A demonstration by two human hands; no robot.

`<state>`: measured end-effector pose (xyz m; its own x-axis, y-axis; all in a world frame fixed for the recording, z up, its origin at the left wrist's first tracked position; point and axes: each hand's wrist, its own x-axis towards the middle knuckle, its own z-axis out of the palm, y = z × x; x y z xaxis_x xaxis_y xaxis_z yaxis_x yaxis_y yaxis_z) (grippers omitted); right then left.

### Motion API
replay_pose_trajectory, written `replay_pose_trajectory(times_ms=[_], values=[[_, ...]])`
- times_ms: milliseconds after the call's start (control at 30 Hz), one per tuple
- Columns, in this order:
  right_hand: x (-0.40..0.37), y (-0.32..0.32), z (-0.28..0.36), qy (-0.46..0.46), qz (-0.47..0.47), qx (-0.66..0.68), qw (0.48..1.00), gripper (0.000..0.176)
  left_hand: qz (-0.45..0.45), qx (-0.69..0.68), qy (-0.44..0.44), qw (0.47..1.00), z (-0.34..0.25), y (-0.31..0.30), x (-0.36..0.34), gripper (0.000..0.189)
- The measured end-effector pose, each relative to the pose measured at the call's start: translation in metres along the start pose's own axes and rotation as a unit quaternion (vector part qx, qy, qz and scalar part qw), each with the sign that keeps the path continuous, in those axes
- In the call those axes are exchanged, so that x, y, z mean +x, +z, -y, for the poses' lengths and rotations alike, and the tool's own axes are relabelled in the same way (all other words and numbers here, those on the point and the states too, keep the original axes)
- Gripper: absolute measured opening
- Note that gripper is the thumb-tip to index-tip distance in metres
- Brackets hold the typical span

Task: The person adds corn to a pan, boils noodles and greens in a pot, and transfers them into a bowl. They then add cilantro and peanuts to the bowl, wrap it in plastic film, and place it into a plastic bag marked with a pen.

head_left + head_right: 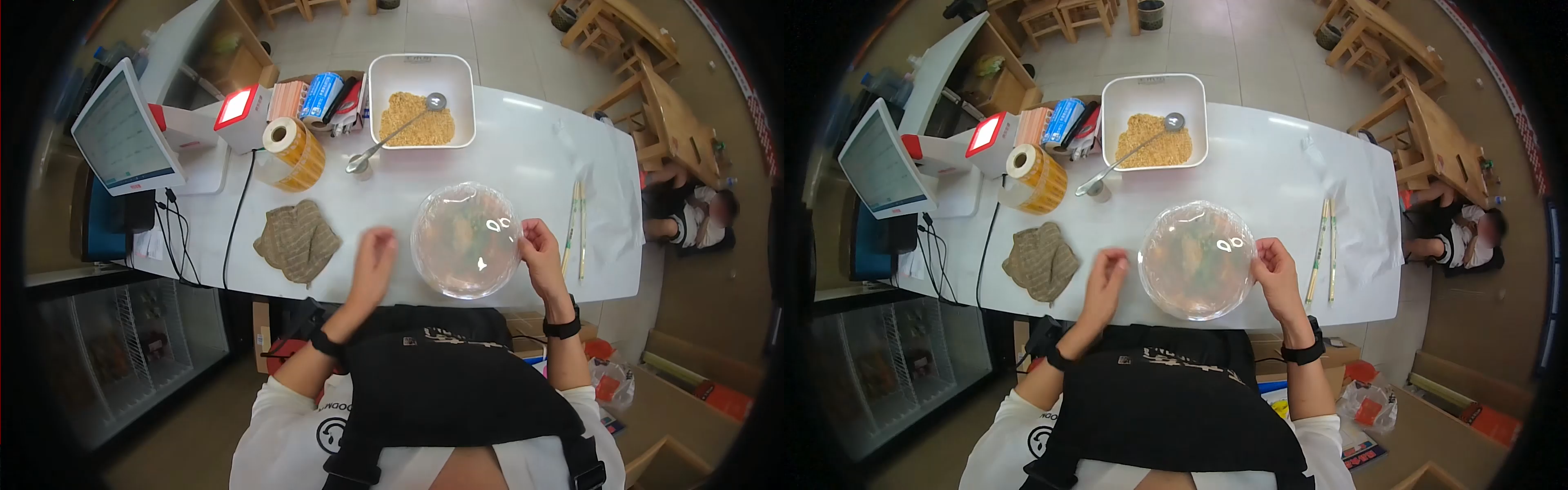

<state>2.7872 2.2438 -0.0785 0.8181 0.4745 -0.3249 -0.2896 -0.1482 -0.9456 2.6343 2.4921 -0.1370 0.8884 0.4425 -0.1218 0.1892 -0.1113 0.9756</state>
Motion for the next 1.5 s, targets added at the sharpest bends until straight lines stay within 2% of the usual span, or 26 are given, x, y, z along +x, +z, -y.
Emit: replay_pose_trajectory(times_ms=[33,67,100,233,300,400,500,633,700,833,900,933,967,1000,1033,1100,1233,1300,1367,1433,1467,1500], values=[[-0.003,0.002,0.002,-0.001,-0.013,-0.004,1.000,0.026,0.001,0.000,-0.005,1.000,-0.011,0.006,-0.010,0.030],[-0.010,0.004,0.006,0.004,-0.012,-0.004,1.000,0.026,0.068,-0.167,-0.124,0.976,-0.026,0.011,-0.019,0.027],[-0.019,0.008,0.011,0.013,-0.003,0.007,1.000,0.036,0.129,-0.327,-0.236,0.906,-0.040,0.016,-0.025,0.025],[-0.034,0.020,0.000,0.029,-0.013,0.013,0.999,0.061,0.117,-0.297,-0.197,0.927,-0.061,0.031,-0.032,0.030],[-0.032,0.022,-0.004,0.017,-0.010,0.007,1.000,0.062,0.111,-0.305,-0.253,0.911,-0.064,0.035,-0.030,0.038],[-0.035,0.029,-0.003,-0.014,-0.034,0.040,0.999,0.062,0.103,-0.354,-0.262,0.892,-0.061,0.039,-0.029,0.042],[-0.048,0.036,-0.003,0.030,-0.046,0.050,0.997,0.067,0.089,-0.359,-0.309,0.876,-0.074,0.041,-0.035,0.042],[-0.063,0.064,-0.001,0.067,-0.040,0.099,0.992,0.070,0.097,-0.359,-0.326,0.869,-0.077,0.048,-0.039,0.041],[-0.065,0.071,-0.002,0.074,-0.059,0.146,0.985,0.069,0.128,-0.374,-0.349,0.850,-0.074,0.054,-0.042,0.044],[-0.065,0.070,-0.002,0.079,-0.070,0.153,0.983,0.066,0.145,-0.367,-0.348,0.851,-0.073,0.053,-0.040,0.044],[-0.061,0.050,-0.005,0.033,-0.033,0.030,0.998,0.056,0.138,-0.301,-0.334,0.883,-0.077,0.046,-0.044,0.038],[-0.056,0.041,0.000,0.029,-0.033,0.031,0.999,0.056,0.139,-0.300,-0.330,0.884,-0.076,0.041,-0.044,0.038],[-0.045,0.032,0.008,-0.092,-0.071,-0.161,0.980,0.050,0.082,-0.247,-0.290,0.921,-0.073,0.036,-0.043,0.033],[-0.034,0.028,0.014,-0.206,-0.109,-0.344,0.909,0.044,0.025,-0.190,-0.247,0.950,-0.068,0.030,-0.041,0.029],[-0.022,0.029,0.019,-0.208,-0.113,-0.343,0.909,0.044,0.028,-0.188,-0.245,0.951,-0.064,0.025,-0.032,0.029],[0.004,0.033,0.029,-0.260,-0.095,-0.416,0.866,0.030,0.019,-0.157,-0.109,0.981,-0.055,0.017,0.004,0.022],[0.038,0.044,0.032,-0.312,-0.084,-0.418,0.849,0.024,0.035,-0.069,-0.038,0.996,-0.058,0.022,0.057,0.021],[0.045,0.050,0.030,-0.330,-0.063,-0.391,0.857,0.021,0.033,-0.100,-0.092,0.990,-0.067,0.028,0.070,0.020],[0.045,0.052,0.033,-0.326,-0.068,-0.395,0.856,0.021,0.059,-0.096,-0.085,0.990,-0.068,0.028,0.080,0.024],[0.044,0.054,0.034,-0.323,-0.068,-0.393,0.858,0.022,0.085,-0.121,-0.134,0.980,-0.071,0.025,0.085,0.024],[0.044,0.055,0.034,-0.324,-0.058,-0.382,0.863,0.022,0.094,-0.120,-0.130,0.980,-0.073,0.023,0.088,0.024],[0.043,0.054,0.035,-0.327,-0.046,-0.372,0.868,0.023,0.108,-0.083,-0.134,0.982,-0.076,0.020,0.092,0.024]])
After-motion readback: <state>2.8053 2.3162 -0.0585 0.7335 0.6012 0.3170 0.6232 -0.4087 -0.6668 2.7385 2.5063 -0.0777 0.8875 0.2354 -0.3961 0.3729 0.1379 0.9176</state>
